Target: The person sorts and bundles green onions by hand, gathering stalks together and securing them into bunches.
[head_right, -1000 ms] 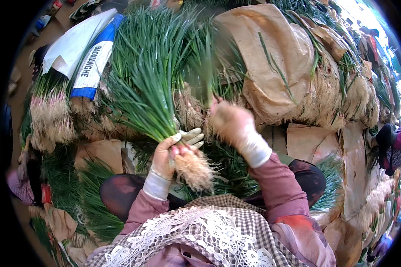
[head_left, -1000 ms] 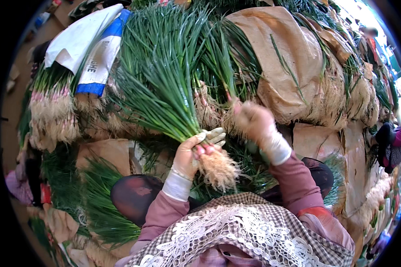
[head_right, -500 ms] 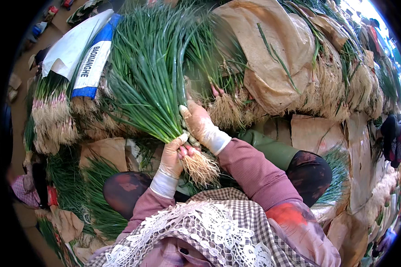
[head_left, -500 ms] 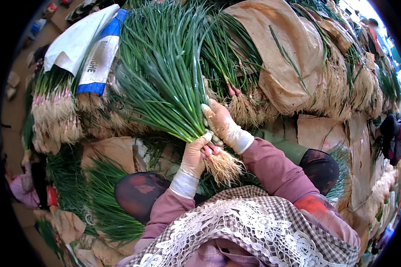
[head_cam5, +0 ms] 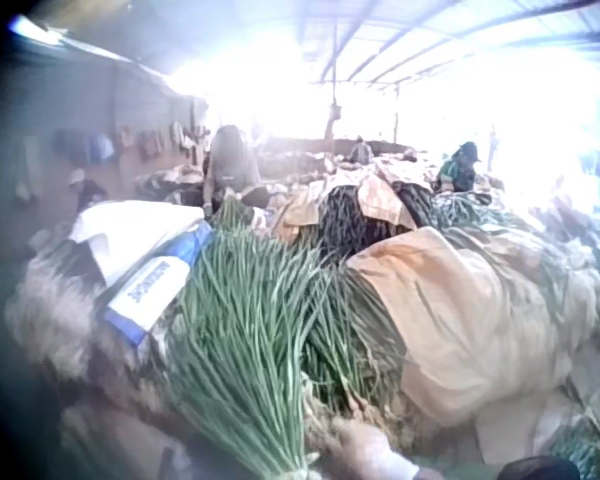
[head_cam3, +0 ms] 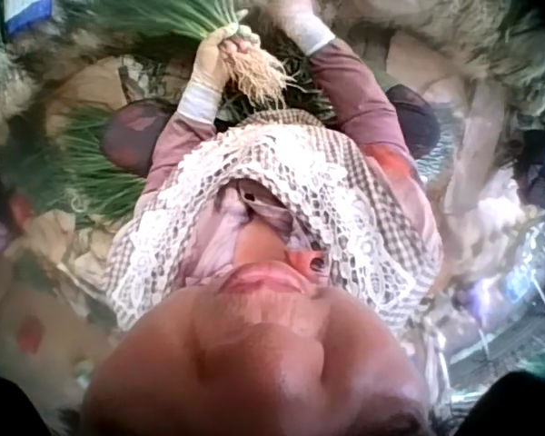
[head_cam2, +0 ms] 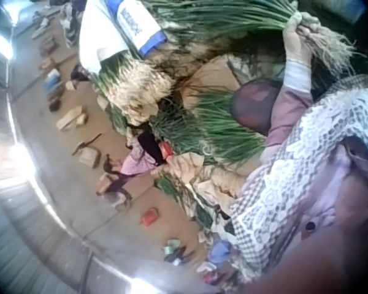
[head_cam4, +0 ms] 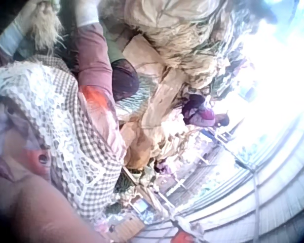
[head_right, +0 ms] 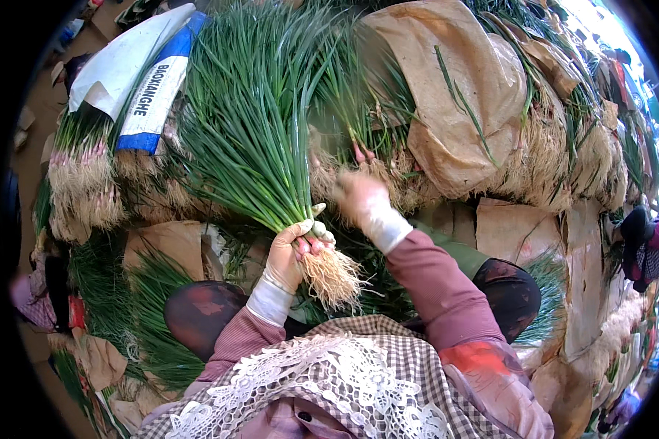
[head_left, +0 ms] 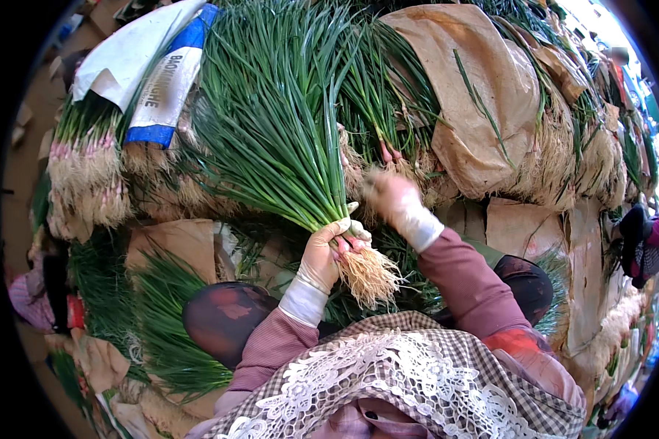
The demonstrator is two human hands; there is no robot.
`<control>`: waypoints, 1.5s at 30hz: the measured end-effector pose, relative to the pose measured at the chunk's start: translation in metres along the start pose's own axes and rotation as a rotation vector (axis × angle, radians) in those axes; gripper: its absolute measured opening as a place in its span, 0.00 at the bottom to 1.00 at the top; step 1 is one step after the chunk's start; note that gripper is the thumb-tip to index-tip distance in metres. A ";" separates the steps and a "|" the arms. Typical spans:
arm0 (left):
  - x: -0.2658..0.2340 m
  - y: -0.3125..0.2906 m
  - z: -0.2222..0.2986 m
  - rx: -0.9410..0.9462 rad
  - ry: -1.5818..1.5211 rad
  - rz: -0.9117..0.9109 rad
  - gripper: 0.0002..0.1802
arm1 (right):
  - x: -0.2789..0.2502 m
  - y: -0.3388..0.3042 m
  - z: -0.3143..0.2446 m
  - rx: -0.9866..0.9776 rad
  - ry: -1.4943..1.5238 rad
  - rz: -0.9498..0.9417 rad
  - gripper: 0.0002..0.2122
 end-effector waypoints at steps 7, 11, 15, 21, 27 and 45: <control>0.031 -0.011 0.008 -0.075 -0.114 -0.526 0.15 | -0.025 0.058 0.044 0.268 0.035 -0.061 0.10; 0.008 0.002 0.023 0.079 -0.099 -0.211 0.13 | -0.021 0.017 0.030 0.014 0.716 -0.062 0.13; -0.018 0.011 0.021 0.070 0.219 0.167 0.13 | 0.002 -0.045 -0.015 -0.498 0.070 -0.226 0.19; -0.005 0.006 0.007 -0.015 -0.084 -0.041 0.25 | -0.027 -0.003 0.029 -0.005 0.512 0.185 0.17; 0.038 -0.020 0.016 -0.161 -0.131 -0.596 0.17 | -0.016 0.046 0.036 0.154 0.459 -0.286 0.13; 0.005 -0.001 0.000 -0.110 -0.045 -0.184 0.25 | -0.012 0.028 0.064 0.250 -0.091 0.087 0.14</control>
Point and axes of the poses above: each hand's wrist, its own y-axis towards the middle knuckle, its own x-axis out of the palm, z = x × y, the point moved 6 cm from there along y, towards the middle knuckle, and after that the axes turned 14 degrees about -y, right-handed, at the moved point
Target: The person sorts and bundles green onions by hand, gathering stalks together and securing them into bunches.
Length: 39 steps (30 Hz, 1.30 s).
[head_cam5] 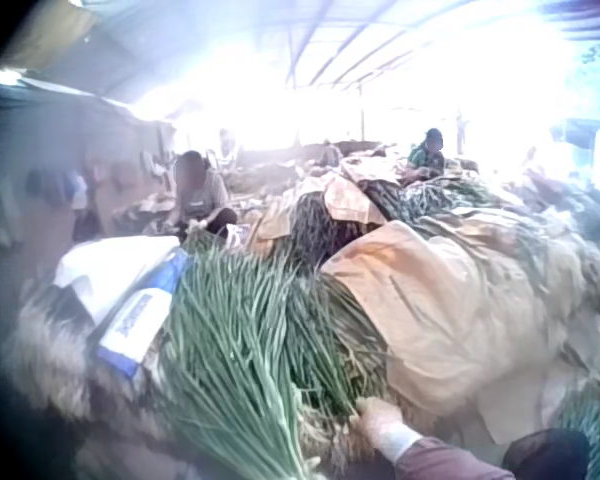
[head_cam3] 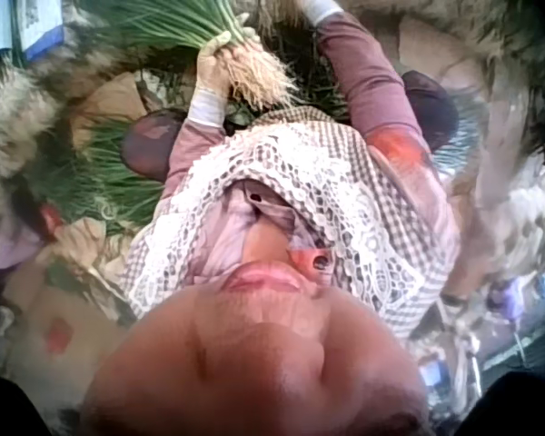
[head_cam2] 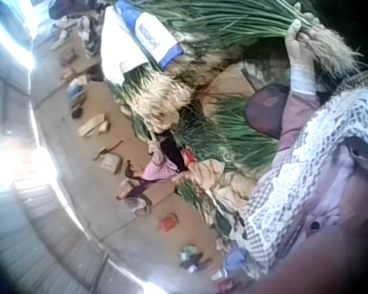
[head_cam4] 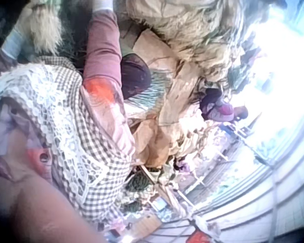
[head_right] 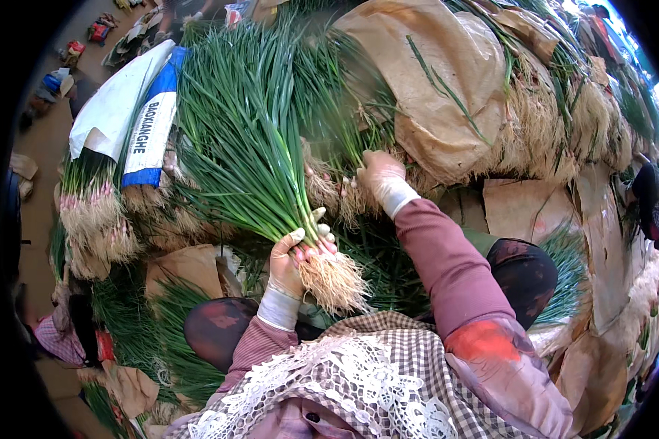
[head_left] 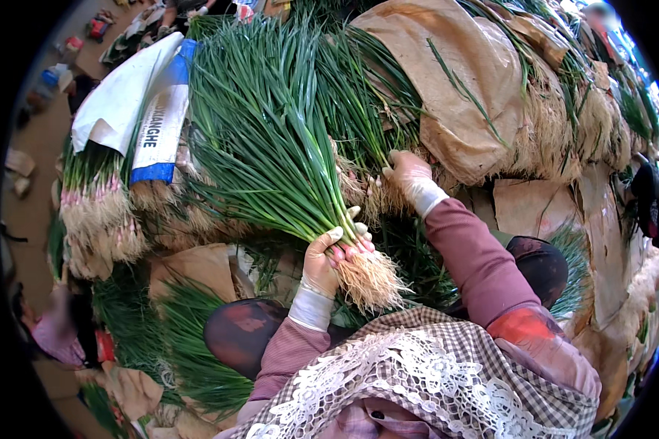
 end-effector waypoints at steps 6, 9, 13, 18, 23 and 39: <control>0.045 -0.020 0.011 0.034 0.130 -0.356 0.14 | -0.028 0.018 0.020 -0.095 1.059 -0.115 0.04; 0.054 -0.025 0.032 0.157 0.286 -0.289 0.10 | -0.054 0.022 0.045 -0.024 0.382 0.158 0.07; 0.028 -0.012 0.032 0.188 0.065 -0.026 0.13 | -0.064 0.001 0.024 -0.105 -0.297 0.560 0.09; -0.016 0.000 0.012 0.110 0.022 0.189 0.11 | -0.005 -0.012 -0.012 -0.062 -0.104 -0.010 0.12; -0.005 -0.007 0.026 0.197 0.044 0.031 0.12 | -0.015 0.001 -0.002 0.105 0.424 -0.110 0.09; -0.021 0.000 0.019 0.108 0.007 0.189 0.12 | -0.037 -0.095 -0.042 -0.362 0.183 0.246 0.11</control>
Point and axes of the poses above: each hand's wrist, its own y-axis towards the middle knuckle, its own x-axis out of the palm, z = x × y, the point moved 6 cm from there along y, towards the middle knuckle, and after that the axes turned 14 degrees about -y, right-handed, at the moved point
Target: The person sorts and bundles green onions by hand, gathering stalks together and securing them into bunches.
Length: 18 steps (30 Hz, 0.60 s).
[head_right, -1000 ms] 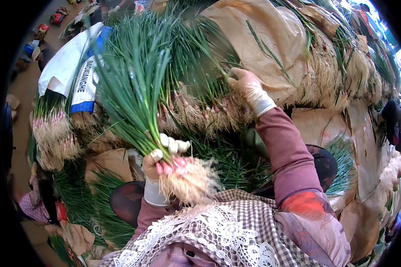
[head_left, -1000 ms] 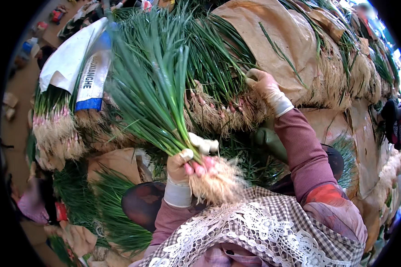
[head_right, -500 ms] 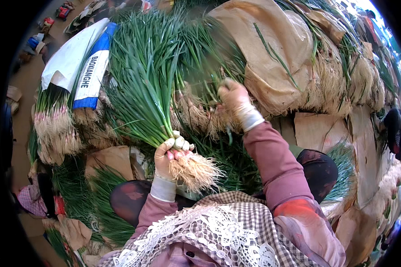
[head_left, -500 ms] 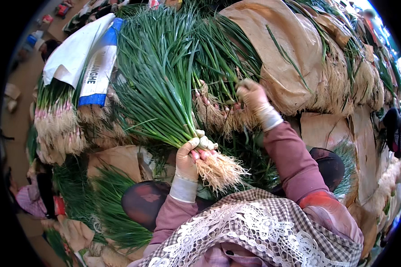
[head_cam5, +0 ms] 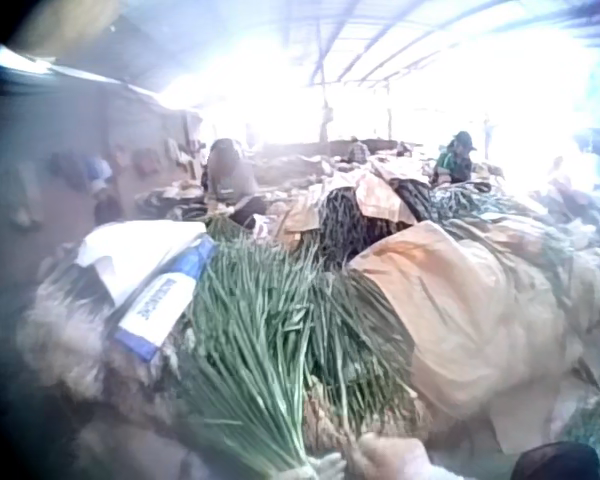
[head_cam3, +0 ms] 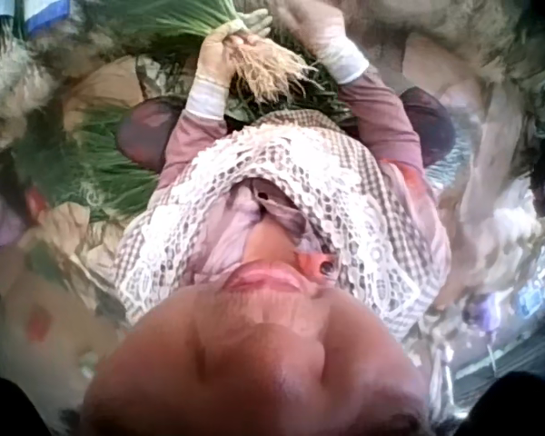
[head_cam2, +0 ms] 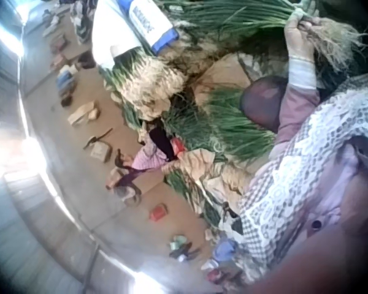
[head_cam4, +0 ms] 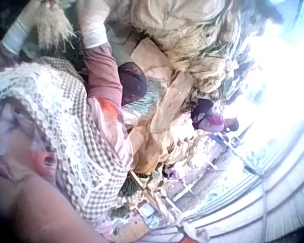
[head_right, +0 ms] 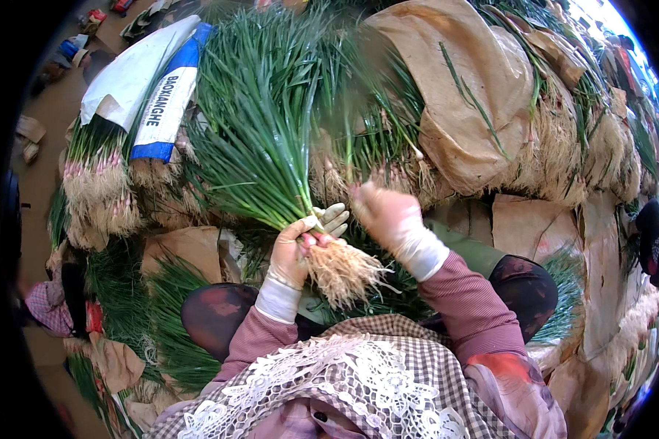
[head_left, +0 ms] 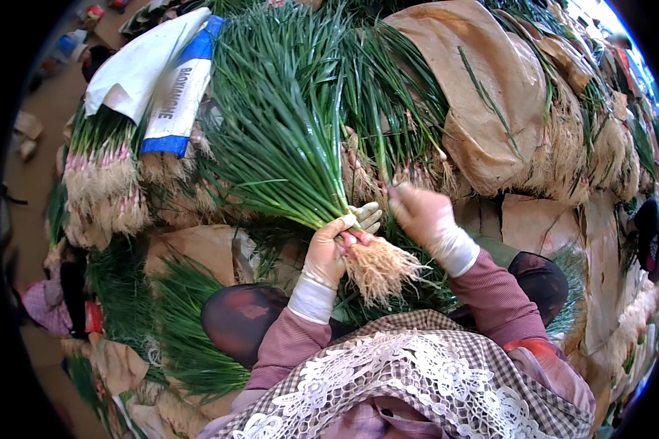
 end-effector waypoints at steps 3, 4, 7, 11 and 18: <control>-0.005 0.001 0.003 0.054 0.106 0.069 0.11 | 0.034 -0.009 -0.026 -0.314 -0.159 -0.591 0.09; 0.002 0.000 0.000 0.019 0.110 -0.044 0.11 | 0.034 -0.004 -0.021 -0.229 -0.076 -0.610 0.09; 0.012 -0.005 0.000 0.079 0.001 -0.146 0.11 | 0.043 0.010 0.010 0.452 0.414 -0.563 0.15; 0.033 -0.016 -0.004 0.041 -0.074 -0.304 0.09 | 0.068 0.024 -0.044 0.325 1.934 -0.715 0.13; 0.066 -0.039 0.016 0.133 -0.095 -0.525 0.10 | 0.116 0.025 -0.047 0.057 0.373 -0.556 0.16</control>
Point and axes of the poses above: each hand's wrist, its own y-axis towards the middle knuckle, its own x-axis out of the palm, z = x × y, the point moved 6 cm from there along y, towards the middle knuckle, and after that the axes turned 14 degrees about -y, right-handed, at the moved point
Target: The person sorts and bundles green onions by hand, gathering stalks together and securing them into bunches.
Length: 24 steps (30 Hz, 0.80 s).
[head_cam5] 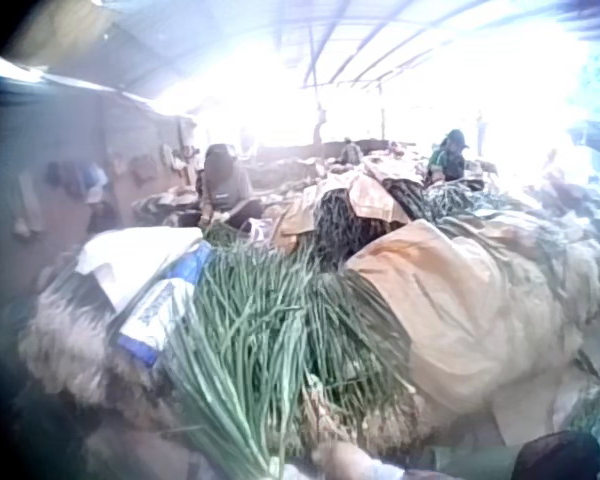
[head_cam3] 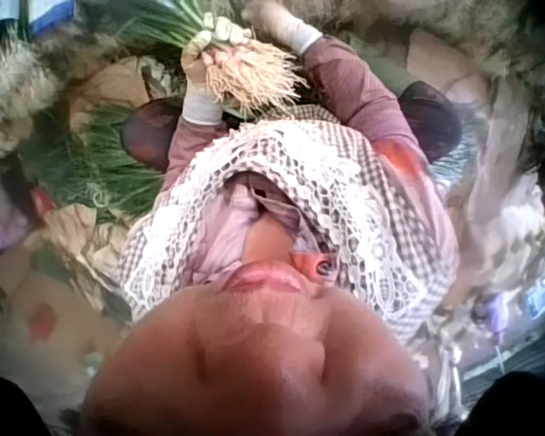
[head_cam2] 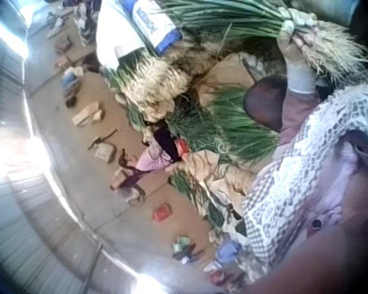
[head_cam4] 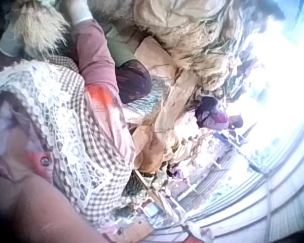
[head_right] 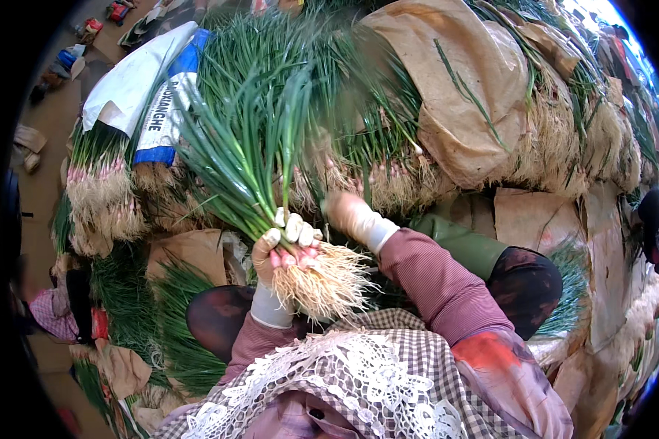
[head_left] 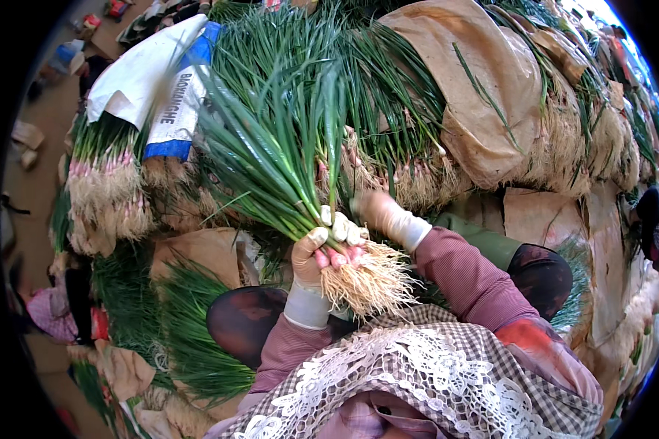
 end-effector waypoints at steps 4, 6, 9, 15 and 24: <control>-0.012 -0.001 0.013 0.077 0.026 0.160 0.19 | 0.012 -0.023 0.005 -0.076 -0.407 -0.387 0.13; -0.023 0.000 0.013 0.089 0.030 0.216 0.27 | -0.029 -0.020 0.009 -0.032 -0.271 0.074 0.15; -0.031 0.000 0.001 -0.020 -0.027 0.178 0.23 | -0.078 -0.012 0.053 0.281 0.359 0.514 0.15; -0.025 -0.002 0.004 -0.029 0.040 0.071 0.18 | -0.061 0.018 0.072 0.268 -0.158 0.011 0.08; -0.051 0.004 -0.011 -0.049 0.038 0.469 0.13 | -0.117 -0.052 0.013 -0.044 0.282 0.100 0.06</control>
Point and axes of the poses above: each hand's wrist, its own y-axis towards the middle knuckle, its own x-axis out of the palm, z = x × y, the point moved 6 cm from there along y, towards the middle knuckle, and after that the axes turned 14 degrees about -y, right-handed, at the moved point
